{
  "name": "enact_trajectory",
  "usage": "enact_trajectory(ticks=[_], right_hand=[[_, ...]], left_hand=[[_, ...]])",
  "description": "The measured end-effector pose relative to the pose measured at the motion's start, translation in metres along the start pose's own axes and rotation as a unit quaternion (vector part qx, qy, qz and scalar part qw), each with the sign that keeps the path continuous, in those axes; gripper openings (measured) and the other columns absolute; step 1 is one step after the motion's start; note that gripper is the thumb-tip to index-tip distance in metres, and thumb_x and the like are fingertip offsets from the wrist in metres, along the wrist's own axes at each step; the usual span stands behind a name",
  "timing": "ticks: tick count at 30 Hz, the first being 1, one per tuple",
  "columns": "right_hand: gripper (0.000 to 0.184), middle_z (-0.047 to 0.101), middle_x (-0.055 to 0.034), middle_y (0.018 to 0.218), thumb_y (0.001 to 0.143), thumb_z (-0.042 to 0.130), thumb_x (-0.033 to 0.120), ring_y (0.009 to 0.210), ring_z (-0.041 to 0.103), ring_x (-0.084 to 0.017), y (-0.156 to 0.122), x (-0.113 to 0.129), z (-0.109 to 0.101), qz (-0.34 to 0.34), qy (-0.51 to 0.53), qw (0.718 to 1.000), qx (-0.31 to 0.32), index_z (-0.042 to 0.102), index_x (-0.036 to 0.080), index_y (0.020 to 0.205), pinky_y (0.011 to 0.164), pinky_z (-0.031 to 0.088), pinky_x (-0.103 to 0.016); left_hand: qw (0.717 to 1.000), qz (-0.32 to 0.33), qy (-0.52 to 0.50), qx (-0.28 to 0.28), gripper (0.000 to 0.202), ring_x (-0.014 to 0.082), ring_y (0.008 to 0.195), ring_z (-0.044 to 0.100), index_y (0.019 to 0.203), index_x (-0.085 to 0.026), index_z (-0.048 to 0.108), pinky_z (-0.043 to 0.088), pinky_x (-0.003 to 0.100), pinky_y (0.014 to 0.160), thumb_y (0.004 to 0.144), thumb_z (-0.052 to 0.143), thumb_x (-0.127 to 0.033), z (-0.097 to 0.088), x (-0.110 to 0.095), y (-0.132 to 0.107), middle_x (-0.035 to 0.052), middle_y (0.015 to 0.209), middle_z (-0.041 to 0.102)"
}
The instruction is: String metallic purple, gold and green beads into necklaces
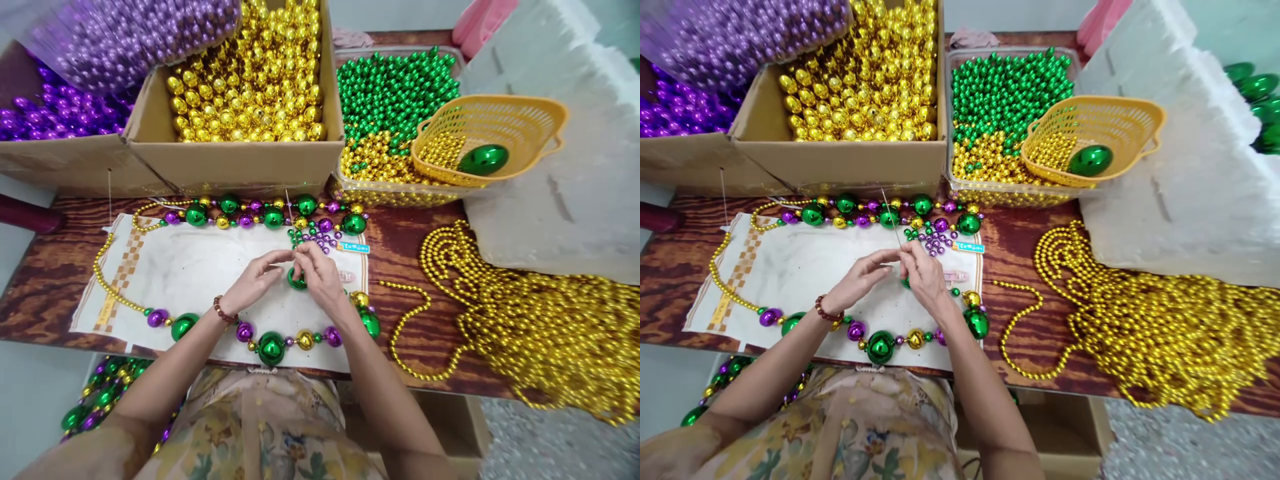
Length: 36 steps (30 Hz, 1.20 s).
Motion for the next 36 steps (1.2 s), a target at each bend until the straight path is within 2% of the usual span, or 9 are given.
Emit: enact_trajectory(ticks=[2, 4, 9, 12, 15, 18, 22, 29, 36], right_hand=[[0.014, 0.051, 0.007, 0.058, 0.098, 0.044, 0.034, 0.051, 0.052, -0.011, 0.003, 0.006, -0.001, -0.01, 0.035, 0.999, -0.006, 0.049, 0.023, 0.092, 0.053, 0.041, -0.022], [0.016, 0.045, 0.0085, 0.056, 0.098, 0.046, 0.037, 0.047, 0.047, -0.01, 0.006, 0.015, -0.002, -0.015, 0.097, 0.995, -0.008, 0.049, 0.023, 0.091, 0.049, 0.039, -0.021], [0.021, 0.039, 0.0095, 0.056, 0.096, 0.055, 0.043, 0.043, 0.042, -0.007, 0.016, 0.055, -0.011, -0.042, 0.211, 0.976, 0.02, 0.051, 0.023, 0.09, 0.041, 0.035, -0.019], [0.022, 0.035, 0.0101, 0.056, 0.095, 0.058, 0.044, 0.04, 0.038, -0.006, 0.022, 0.088, -0.023, -0.084, 0.249, 0.965, 0.02, 0.051, 0.023, 0.089, 0.039, 0.035, -0.017], [0.024, 0.032, 0.0101, 0.056, 0.094, 0.059, 0.045, 0.04, 0.036, -0.005, 0.028, 0.115, -0.033, -0.111, 0.246, 0.963, 0.005, 0.05, 0.024, 0.088, 0.038, 0.037, -0.015], [0.024, 0.032, 0.0096, 0.057, 0.094, 0.061, 0.043, 0.042, 0.036, -0.004, 0.031, 0.127, -0.034, -0.1, 0.23, 0.968, 0.03, 0.051, 0.023, 0.086, 0.039, 0.039, -0.015], [0.023, 0.031, 0.0094, 0.057, 0.093, 0.061, 0.043, 0.042, 0.035, -0.004, 0.025, 0.125, -0.035, -0.09, 0.218, 0.971, 0.038, 0.052, 0.023, 0.086, 0.037, 0.037, -0.014], [0.022, 0.031, 0.0097, 0.054, 0.093, 0.062, 0.044, 0.037, 0.033, -0.004, 0.012, 0.11, -0.056, -0.118, 0.229, 0.962, -0.089, 0.052, 0.025, 0.086, 0.034, 0.034, -0.016], [0.019, 0.05, 0.0086, 0.055, 0.095, 0.058, 0.042, 0.04, 0.045, -0.006, -0.006, 0.086, -0.039, -0.027, 0.187, 0.982, -0.019, 0.055, 0.023, 0.093, 0.037, 0.035, -0.017]], left_hand=[[0.999, 0.004, 0.027, 0.039, 0.038, 0.0256, 0.123, 0.058, 0.125, -0.021, 0.064, 0.044, 0.042, 0.105, 0.088, 0.063, -0.029, 0.006, 0.003, 0.002, 0.0107, 0.134, 0.063], [0.996, 0.02, 0.067, 0.049, 0.038, 0.0256, 0.122, 0.057, 0.123, -0.023, 0.065, 0.044, 0.044, 0.106, 0.085, 0.066, -0.027, 0.01, 0.004, 0.006, 0.0103, 0.132, 0.063], [0.982, 0.103, 0.152, 0.053, 0.014, 0.0232, 0.111, 0.06, 0.1, -0.023, 0.07, 0.046, 0.044, 0.102, 0.087, 0.064, -0.024, 0.023, 0.001, 0.014, 0.0067, 0.113, 0.067], [0.973, 0.127, 0.181, 0.065, 0.023, 0.0229, 0.11, 0.06, 0.112, -0.024, 0.066, 0.047, 0.043, 0.101, 0.09, 0.061, -0.026, 0.031, -0.001, 0.014, 0.0072, 0.115, 0.066], [0.967, 0.149, 0.191, 0.077, 0.05, 0.0255, 0.119, 0.056, 0.134, -0.027, 0.054, 0.046, 0.043, 0.103, 0.087, 0.068, -0.035, 0.041, -0.005, 0.014, 0.0105, 0.131, 0.058], [0.961, 0.173, 0.208, 0.064, 0.052, 0.0266, 0.12, 0.054, 0.134, -0.024, 0.052, 0.046, 0.044, 0.103, 0.086, 0.069, -0.035, 0.051, -0.008, 0.018, 0.0115, 0.129, 0.057], [0.957, 0.164, 0.235, 0.052, 0.041, 0.0268, 0.113, 0.056, 0.126, -0.02, 0.055, 0.046, 0.044, 0.099, 0.088, 0.067, -0.03, 0.058, 0.001, 0.027, 0.0108, 0.119, 0.06], [0.975, 0.065, 0.214, -0.007, 0.037, 0.0235, 0.097, 0.059, 0.114, -0.019, 0.053, 0.048, 0.038, 0.084, 0.087, 0.067, -0.041, 0.047, 0.014, 0.017, 0.0083, 0.108, 0.06], [0.955, 0.026, 0.296, -0.008, 0.035, 0.0245, 0.093, 0.058, 0.108, -0.018, 0.055, 0.047, 0.039, 0.083, 0.086, 0.067, -0.043, 0.037, 0.028, -0.001, 0.0075, 0.102, 0.062]])
Point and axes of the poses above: each hand's wrist, its own y-axis towards the middle knuckle, its own z-axis out of the palm, x = y × z, the point moved 4 cm from there along y, towards the middle knuckle
